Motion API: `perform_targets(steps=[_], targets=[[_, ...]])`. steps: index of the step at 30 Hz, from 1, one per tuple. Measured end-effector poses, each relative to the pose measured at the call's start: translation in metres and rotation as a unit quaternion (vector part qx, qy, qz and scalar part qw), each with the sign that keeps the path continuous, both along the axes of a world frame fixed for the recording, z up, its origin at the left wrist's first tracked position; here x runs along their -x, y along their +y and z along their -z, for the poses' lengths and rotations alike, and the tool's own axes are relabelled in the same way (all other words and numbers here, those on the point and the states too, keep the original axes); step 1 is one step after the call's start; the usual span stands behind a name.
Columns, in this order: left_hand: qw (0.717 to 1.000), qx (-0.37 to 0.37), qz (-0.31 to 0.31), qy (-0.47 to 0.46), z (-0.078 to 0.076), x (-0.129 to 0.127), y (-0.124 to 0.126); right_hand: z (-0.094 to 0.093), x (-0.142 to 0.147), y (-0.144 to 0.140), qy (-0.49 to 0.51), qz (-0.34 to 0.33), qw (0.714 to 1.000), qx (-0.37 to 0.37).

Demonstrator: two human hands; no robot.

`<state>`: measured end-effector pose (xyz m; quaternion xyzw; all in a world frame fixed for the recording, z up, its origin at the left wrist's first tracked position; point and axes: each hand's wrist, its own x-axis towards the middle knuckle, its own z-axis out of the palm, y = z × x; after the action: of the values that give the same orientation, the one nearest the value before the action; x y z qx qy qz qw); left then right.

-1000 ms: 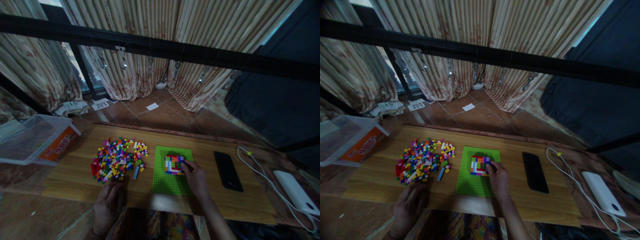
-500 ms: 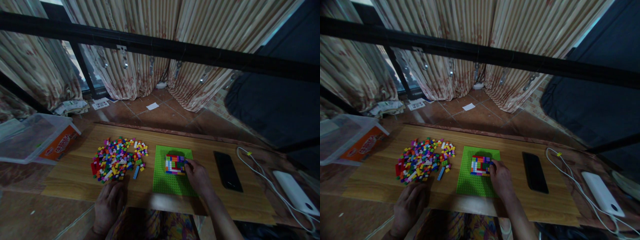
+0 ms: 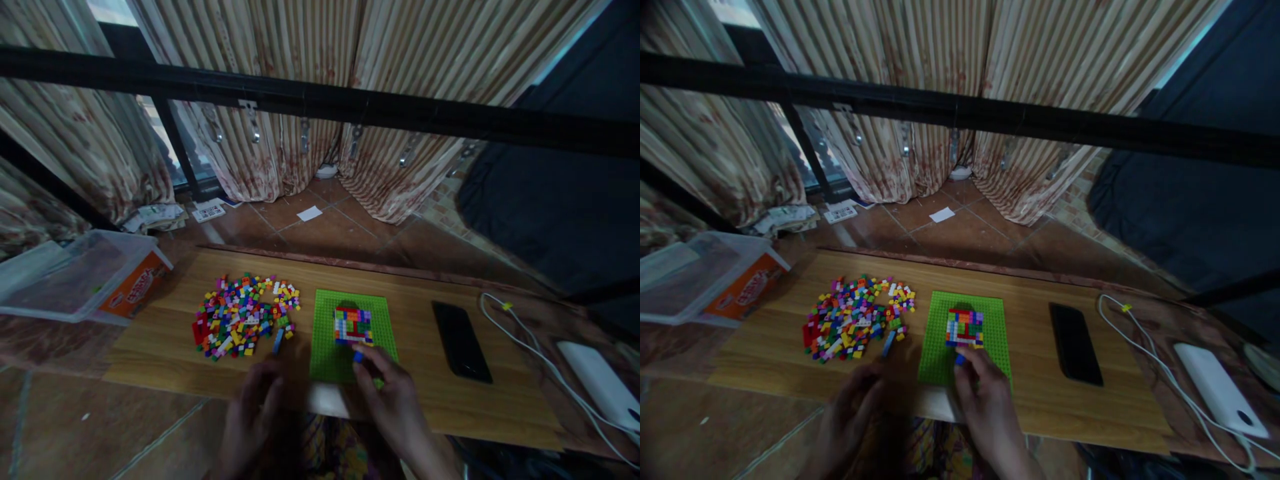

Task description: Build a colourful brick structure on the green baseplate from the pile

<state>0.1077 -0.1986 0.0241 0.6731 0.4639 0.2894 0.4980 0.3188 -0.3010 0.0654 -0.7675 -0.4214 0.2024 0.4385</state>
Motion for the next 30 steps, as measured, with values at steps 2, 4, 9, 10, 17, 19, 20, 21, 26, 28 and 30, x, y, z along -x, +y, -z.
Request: perform_targets(steps=[2,4,9,10,17,19,20,21,26,28,30], targets=[[0.983,0.164,0.050,-0.069,-0.010,-0.021,-0.020,-0.002,0.026,-0.001,0.033,-0.059,0.998,-0.002],[0.947,0.286,0.065,-0.129,-0.016,-0.037,-0.036,0.000,0.045,-0.003,0.060,-0.118,0.991,-0.011],[0.925,0.353,0.071,-0.120,-0.030,-0.048,-0.047,0.003,0.051,-0.012,0.077,-0.175,0.981,-0.020],[0.924,0.359,0.077,-0.110,-0.033,-0.049,-0.046,0.004,0.048,-0.014,0.078,-0.179,0.981,-0.016],[0.942,0.318,0.091,-0.055,-0.040,-0.061,-0.046,0.007,0.031,-0.026,0.060,-0.185,0.981,0.004],[0.945,0.305,0.096,-0.062,-0.039,-0.066,-0.047,0.008,0.028,-0.028,0.064,-0.156,0.986,0.009],[0.947,0.299,0.100,-0.066,-0.038,-0.068,-0.047,0.009,0.027,-0.029,0.062,-0.137,0.989,0.011],[0.948,0.293,0.102,-0.070,-0.038,-0.071,-0.048,0.010,0.025,-0.030,0.057,-0.119,0.991,0.010],[0.951,0.273,0.128,-0.075,-0.038,-0.090,-0.045,0.012,0.006,-0.031,0.036,-0.080,0.996,-0.003],[0.958,0.248,0.131,-0.066,-0.034,-0.097,-0.042,0.014,-0.011,-0.026,0.026,-0.046,0.999,-0.013],[0.970,0.210,0.116,-0.042,-0.028,-0.103,-0.037,0.018,-0.032,-0.017,-0.002,0.010,0.999,-0.034]])
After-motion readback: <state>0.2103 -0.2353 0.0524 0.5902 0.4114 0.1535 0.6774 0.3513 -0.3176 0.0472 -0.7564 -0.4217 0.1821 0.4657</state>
